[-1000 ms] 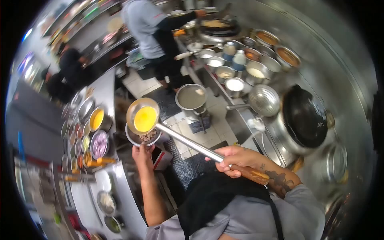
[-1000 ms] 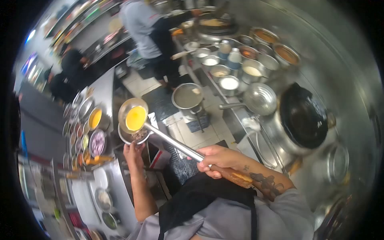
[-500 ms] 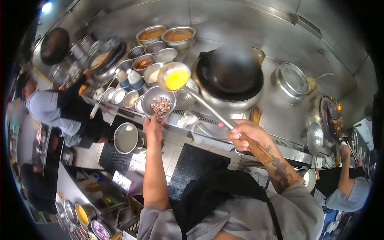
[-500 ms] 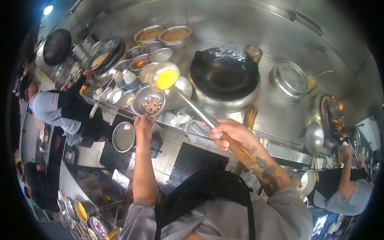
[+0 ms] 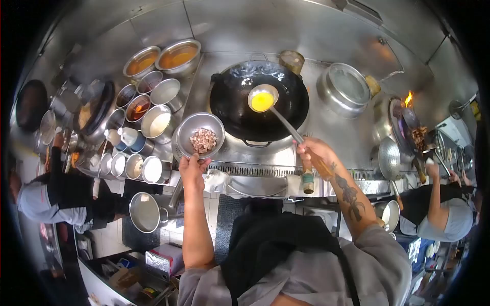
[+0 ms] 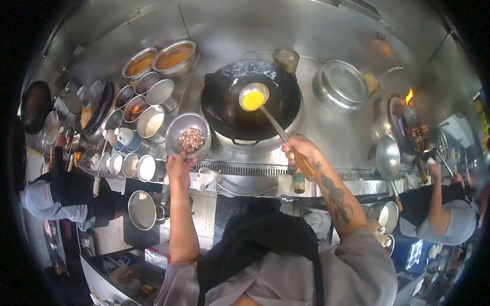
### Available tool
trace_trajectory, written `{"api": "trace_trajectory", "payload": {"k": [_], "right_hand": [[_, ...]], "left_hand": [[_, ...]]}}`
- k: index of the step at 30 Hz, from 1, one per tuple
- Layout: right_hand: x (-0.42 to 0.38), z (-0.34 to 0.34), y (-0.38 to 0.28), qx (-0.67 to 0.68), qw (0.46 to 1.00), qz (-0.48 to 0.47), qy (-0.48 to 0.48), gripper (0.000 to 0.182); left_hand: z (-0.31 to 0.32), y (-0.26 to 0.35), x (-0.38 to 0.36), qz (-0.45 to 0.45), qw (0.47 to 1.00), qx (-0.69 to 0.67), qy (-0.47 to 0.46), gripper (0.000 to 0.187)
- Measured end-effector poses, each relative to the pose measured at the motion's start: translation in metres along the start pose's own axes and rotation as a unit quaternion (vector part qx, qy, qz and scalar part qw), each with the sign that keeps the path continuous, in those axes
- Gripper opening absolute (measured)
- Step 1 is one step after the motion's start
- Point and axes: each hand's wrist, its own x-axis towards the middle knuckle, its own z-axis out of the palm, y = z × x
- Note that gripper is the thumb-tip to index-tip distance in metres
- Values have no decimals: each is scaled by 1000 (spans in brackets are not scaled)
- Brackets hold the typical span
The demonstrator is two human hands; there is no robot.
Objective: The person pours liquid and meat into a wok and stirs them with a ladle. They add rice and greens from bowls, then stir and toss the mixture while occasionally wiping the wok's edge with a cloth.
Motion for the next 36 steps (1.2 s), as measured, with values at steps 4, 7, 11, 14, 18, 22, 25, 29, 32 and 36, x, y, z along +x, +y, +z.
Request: {"api": "trace_trajectory", "payload": {"k": [4,7,11,14,18,22,25,29,32,36], "right_hand": [[23,-4,-5,-17,999,-10,42,20],[25,-2,-3,-64,994,-25,88,14],[33,1,0,-124,983,-57,125,7],[39,-3,6,-182,969,-53,156,8],[38,7,16,-338,916,-92,197,18],[39,4,31,-476,838,-179,197,32],[25,21,19,-529,813,-121,211,41],[34,1,56,-659,685,-178,255,45],[19,-2,52,-609,727,-213,236,36],[3,7,44,-348,894,-159,234,20]], "left_hand": [[-6,8,14,-17,1000,4,-4,10],[-17,15,22,-12,1000,15,-15,10],[-20,22,28,-16,1000,20,3,11],[-25,26,31,-20,999,27,-5,13],[-29,27,32,-15,999,42,3,15],[-34,25,30,-11,999,47,4,17],[-35,23,36,-13,998,54,-7,17],[-20,8,57,-3,993,108,-46,12],[34,2,78,31,986,137,-91,8],[94,-41,130,109,912,361,-160,13]]}}
